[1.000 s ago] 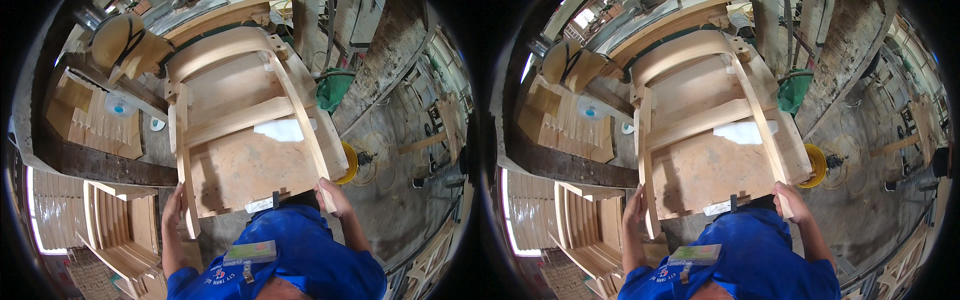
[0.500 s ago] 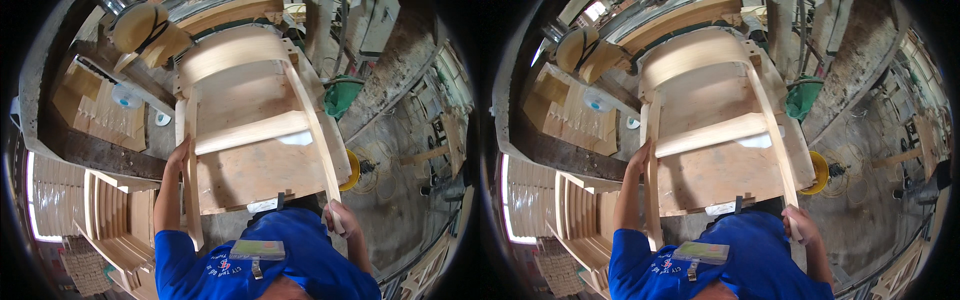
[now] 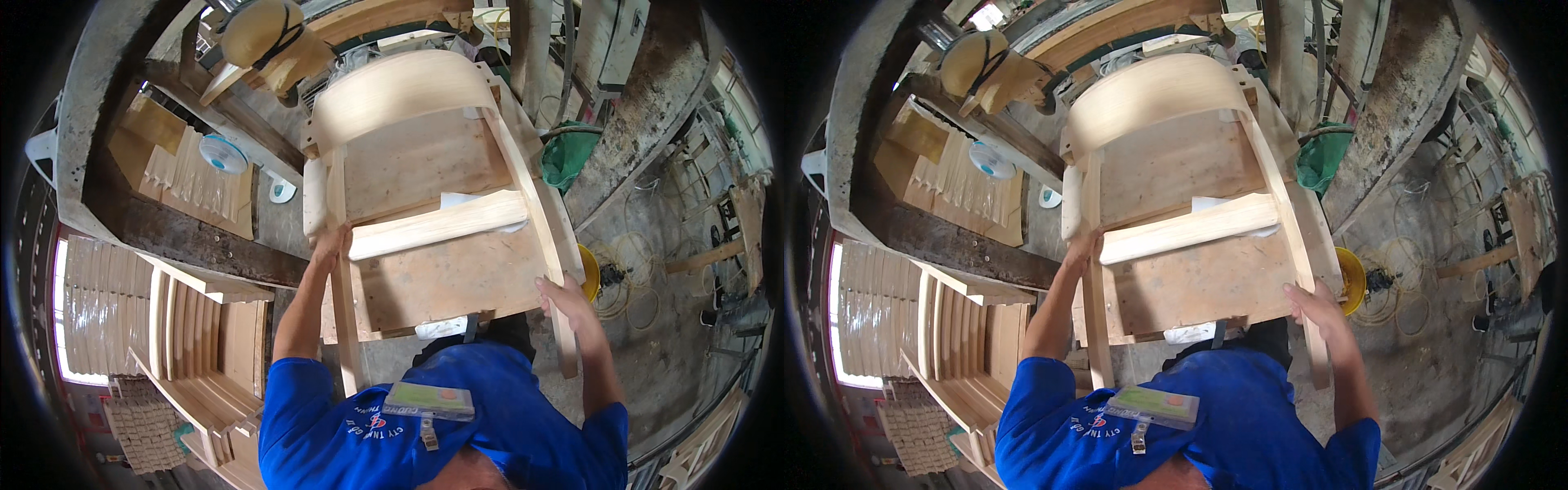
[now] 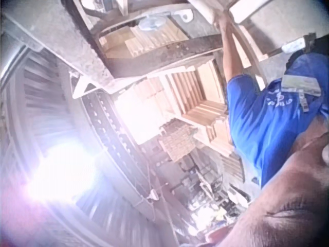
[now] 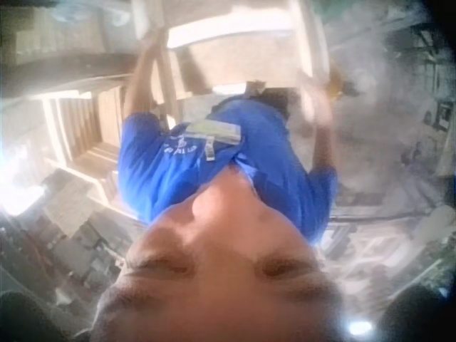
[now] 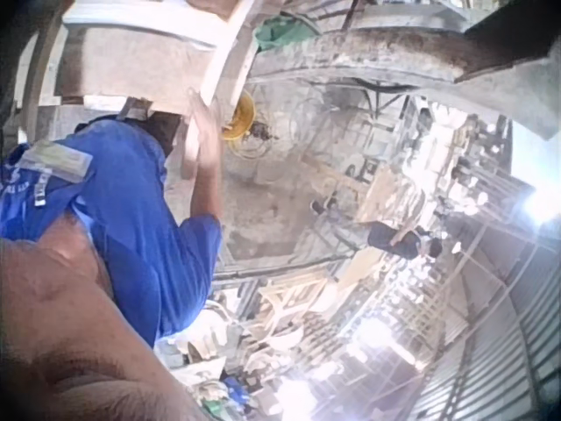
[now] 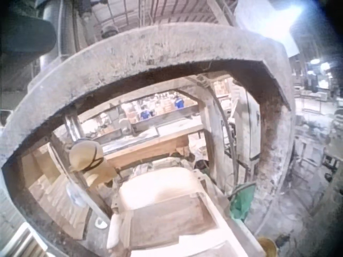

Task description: The person repeatedly picks up wooden chair frames and curved backrest pieces, places the backrest onto the frame, and moves the assembled unit to a nearby stack. The worker handles each chair one at a time in a repetitive loop.

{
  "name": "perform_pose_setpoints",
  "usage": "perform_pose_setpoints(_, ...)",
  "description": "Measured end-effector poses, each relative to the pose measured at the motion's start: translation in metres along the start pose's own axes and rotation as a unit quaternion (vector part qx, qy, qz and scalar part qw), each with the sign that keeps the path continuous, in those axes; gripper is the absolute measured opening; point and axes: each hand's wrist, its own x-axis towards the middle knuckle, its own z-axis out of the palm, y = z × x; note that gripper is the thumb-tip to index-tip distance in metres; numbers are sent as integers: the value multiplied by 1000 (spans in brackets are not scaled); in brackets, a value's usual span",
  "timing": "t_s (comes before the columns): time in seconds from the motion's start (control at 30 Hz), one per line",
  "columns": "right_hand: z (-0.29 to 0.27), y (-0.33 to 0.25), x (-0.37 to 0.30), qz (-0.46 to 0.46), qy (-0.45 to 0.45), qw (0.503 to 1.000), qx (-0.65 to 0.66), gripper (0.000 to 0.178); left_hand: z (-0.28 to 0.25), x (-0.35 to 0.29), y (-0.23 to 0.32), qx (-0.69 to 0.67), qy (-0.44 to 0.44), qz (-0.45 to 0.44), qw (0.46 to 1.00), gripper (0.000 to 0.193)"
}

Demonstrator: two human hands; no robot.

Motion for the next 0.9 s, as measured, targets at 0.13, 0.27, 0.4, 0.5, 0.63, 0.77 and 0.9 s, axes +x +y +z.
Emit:
perform_pose_setpoints(0.13, 2, 5, -6, -38, 57, 992, -108, 35, 9, -30, 0, 64, 28, -89, 994, 38)
perform_pose_setpoints(0.27, 9, 58, -48, -49, 102, 987, -110, 39, 3, -86, -3, 52, -5, -93, 994, 39)
perform_pose_setpoints(0.4, -1, 114, -74, -113, 159, 955, -224, 51, -8, -145, -34, 11, 57, -28, 998, 35)
perform_pose_setpoints(0.5, -10, 134, -103, -177, 172, 931, -269, 58, -3, -195, -45, -42, 57, -32, 997, 36)
perform_pose_setpoints(0.63, -21, 165, -144, -209, 165, 926, -267, 56, -2, -255, -61, -21, 97, -6, 995, 44)
perform_pose_setpoints(0.77, -34, 210, -194, -243, 193, 911, -272, 50, 17, -320, -81, -122, 113, 31, 986, 50)
perform_pose_setpoints(0.9, -53, 254, -260, -274, 246, 889, -271, 47, 40, -380, -100, -185, 93, 73, 976, 54)
